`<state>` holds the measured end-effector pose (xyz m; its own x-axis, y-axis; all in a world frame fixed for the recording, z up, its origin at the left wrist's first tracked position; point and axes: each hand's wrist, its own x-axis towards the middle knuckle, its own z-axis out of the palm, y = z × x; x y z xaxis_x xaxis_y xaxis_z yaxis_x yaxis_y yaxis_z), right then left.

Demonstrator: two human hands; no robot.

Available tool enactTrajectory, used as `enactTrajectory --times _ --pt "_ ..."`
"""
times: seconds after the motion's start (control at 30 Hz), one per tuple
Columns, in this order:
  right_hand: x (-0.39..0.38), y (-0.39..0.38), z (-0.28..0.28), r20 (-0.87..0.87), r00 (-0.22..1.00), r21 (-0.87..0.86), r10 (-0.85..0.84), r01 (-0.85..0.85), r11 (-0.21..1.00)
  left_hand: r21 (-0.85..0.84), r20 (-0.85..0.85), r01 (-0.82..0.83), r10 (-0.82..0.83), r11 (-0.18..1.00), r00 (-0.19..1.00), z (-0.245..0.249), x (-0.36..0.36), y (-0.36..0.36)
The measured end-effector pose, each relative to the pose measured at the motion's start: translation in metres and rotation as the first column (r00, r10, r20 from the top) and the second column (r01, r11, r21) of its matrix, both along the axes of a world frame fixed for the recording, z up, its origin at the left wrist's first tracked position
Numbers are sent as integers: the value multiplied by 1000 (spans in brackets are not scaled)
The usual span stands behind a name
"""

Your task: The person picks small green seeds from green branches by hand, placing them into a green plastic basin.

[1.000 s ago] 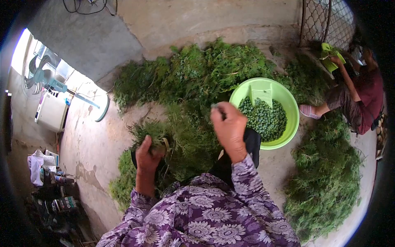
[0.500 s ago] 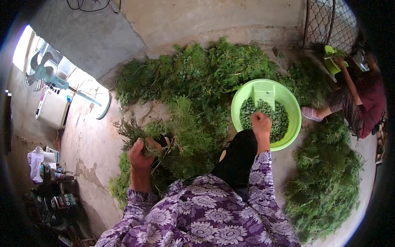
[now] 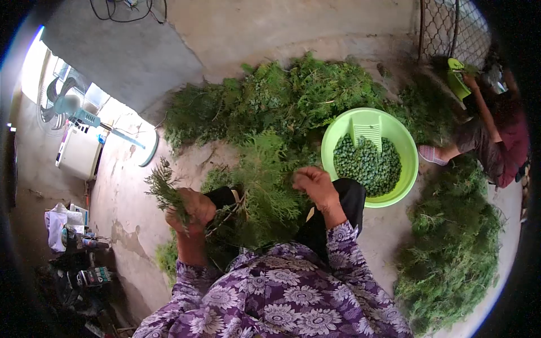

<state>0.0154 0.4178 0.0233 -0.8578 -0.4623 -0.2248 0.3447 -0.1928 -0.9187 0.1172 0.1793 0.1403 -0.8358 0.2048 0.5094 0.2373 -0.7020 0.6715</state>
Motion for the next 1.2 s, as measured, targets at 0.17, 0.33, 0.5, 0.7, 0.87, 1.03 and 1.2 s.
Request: enactTrajectory --times 0.17,0.33,0.5,0.7,0.87,1.03,1.2 --pt "-9 6 75 -389 896 -173 -213 156 973 38 257 -229 212 973 943 -44 17 -7" --pt "6 -27 117 -533 840 -141 100 -205 969 -70 153 83 -72 994 986 -31 10 21" --pt "18 -55 128 -615 761 -48 208 -300 953 -106 337 -89 120 990 934 -29 24 30" --pt "19 -60 128 -623 757 -54 198 -294 954 44 413 -4 -14 999 911 -42 27 26" --pt "23 -57 131 -891 454 68 -29 196 978 -16 402 68 -56 998 914 -37 25 20" --pt "10 -53 120 -929 306 -18 -209 527 850 86 377 24 -55 996 925 -33 15 9" --pt "-19 15 110 -604 456 -237 -654 680 694 89 146 -128 114 988 983 -1 9 4"
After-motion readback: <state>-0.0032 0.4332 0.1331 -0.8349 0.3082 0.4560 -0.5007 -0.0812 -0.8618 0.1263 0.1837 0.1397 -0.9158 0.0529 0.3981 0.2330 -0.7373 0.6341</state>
